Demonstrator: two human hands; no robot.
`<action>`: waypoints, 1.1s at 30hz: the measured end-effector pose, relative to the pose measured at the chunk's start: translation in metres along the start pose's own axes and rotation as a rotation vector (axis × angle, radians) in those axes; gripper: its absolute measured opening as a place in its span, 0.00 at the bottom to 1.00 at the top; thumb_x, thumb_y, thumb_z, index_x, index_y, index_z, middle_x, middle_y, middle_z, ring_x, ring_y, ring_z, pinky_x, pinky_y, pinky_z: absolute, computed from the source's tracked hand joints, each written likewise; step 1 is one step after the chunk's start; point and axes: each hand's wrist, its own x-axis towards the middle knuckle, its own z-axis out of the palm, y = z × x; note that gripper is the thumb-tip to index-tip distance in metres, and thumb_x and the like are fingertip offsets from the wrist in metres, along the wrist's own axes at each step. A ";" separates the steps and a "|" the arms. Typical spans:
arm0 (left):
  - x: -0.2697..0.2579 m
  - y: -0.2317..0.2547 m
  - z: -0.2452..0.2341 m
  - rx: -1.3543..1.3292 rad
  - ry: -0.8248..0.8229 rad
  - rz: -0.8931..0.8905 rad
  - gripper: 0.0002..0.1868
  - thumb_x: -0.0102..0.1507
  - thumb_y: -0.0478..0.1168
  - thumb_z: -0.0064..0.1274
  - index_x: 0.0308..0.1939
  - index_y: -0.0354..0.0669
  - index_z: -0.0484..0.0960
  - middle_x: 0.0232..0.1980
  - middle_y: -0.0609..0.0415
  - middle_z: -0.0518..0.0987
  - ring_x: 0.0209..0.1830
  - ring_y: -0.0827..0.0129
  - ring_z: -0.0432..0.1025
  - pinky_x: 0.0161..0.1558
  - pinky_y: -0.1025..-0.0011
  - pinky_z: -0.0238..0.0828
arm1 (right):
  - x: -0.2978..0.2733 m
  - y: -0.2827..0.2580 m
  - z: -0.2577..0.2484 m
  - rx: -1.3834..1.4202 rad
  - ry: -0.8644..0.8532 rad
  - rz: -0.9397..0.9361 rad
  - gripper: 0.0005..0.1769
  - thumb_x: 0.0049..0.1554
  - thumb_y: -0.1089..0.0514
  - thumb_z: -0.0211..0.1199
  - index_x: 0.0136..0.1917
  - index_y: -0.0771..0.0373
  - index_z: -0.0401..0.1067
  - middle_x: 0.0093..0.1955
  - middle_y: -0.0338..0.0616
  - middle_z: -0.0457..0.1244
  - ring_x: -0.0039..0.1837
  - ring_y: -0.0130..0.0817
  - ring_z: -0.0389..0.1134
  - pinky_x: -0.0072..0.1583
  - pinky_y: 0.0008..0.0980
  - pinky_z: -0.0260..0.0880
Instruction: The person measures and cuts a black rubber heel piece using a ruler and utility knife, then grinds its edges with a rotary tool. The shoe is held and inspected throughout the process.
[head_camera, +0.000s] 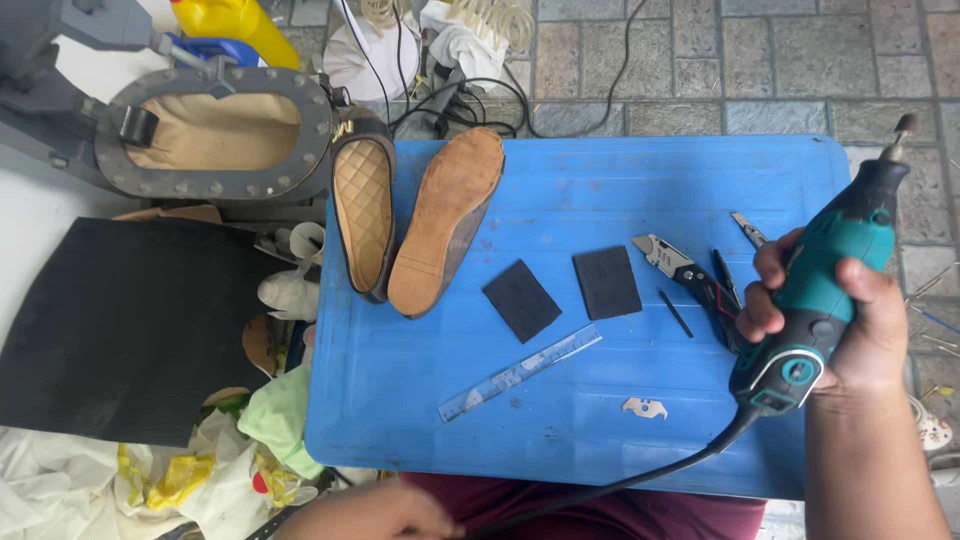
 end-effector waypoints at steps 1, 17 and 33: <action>0.014 0.007 0.003 0.087 0.049 0.021 0.14 0.69 0.43 0.54 0.54 0.41 0.84 0.52 0.51 0.85 0.54 0.62 0.79 0.58 0.65 0.73 | 0.001 -0.004 0.001 -0.038 0.028 -0.024 0.22 0.64 0.48 0.66 0.58 0.67 0.66 0.47 0.52 0.59 0.40 0.44 0.67 0.43 0.47 0.71; 0.240 0.093 -0.024 -0.375 0.503 0.523 0.26 0.62 0.44 0.65 0.58 0.32 0.77 0.50 0.48 0.84 0.47 0.70 0.81 0.43 0.70 0.83 | 0.025 0.038 0.044 -0.346 0.235 -0.255 0.26 0.67 0.44 0.60 0.64 0.65 0.57 0.50 0.52 0.62 0.43 0.41 0.70 0.42 0.41 0.76; 0.248 0.111 -0.069 0.601 1.087 -0.037 0.48 0.46 0.55 0.74 0.58 0.25 0.71 0.48 0.38 0.74 0.46 0.50 0.74 0.46 0.59 0.76 | 0.000 0.042 0.020 -0.443 0.145 -0.138 0.33 0.63 0.45 0.62 0.69 0.69 0.58 0.53 0.61 0.62 0.41 0.45 0.71 0.42 0.40 0.75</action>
